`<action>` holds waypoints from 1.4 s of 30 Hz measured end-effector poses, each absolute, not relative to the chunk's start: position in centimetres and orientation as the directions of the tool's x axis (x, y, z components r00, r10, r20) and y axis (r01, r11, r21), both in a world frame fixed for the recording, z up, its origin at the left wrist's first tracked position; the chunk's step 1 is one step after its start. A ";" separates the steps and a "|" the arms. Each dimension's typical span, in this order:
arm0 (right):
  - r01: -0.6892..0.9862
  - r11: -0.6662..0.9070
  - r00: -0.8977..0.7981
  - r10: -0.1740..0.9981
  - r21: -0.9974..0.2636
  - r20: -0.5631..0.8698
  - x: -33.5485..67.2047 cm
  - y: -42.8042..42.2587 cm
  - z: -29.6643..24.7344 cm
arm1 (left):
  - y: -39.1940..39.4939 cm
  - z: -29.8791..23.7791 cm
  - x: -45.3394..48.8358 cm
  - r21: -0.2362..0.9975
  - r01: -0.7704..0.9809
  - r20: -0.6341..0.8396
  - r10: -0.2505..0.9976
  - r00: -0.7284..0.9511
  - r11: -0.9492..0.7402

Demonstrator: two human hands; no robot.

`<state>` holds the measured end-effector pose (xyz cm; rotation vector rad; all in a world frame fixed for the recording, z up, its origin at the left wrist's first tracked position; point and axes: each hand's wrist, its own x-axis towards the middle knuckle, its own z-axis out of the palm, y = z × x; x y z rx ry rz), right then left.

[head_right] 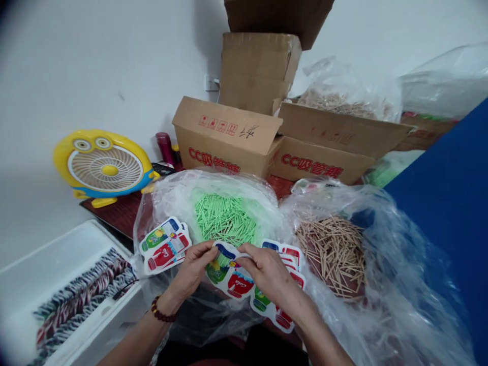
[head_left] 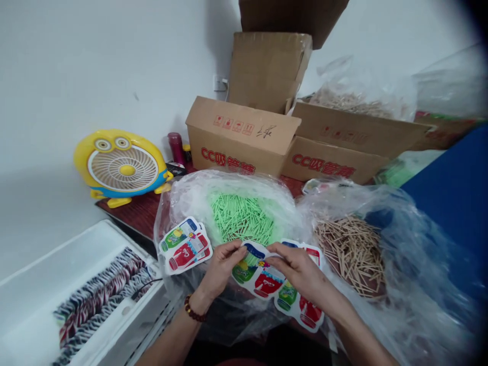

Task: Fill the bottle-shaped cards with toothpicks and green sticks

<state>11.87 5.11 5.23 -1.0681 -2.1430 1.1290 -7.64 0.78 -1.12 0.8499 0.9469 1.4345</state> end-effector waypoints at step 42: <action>0.398 0.241 -0.411 0.910 -0.885 0.062 21.3 4.1 2.4 | 0.9 1.1 2.9 0.990 -0.022 -0.136 0.974 0.182 0.142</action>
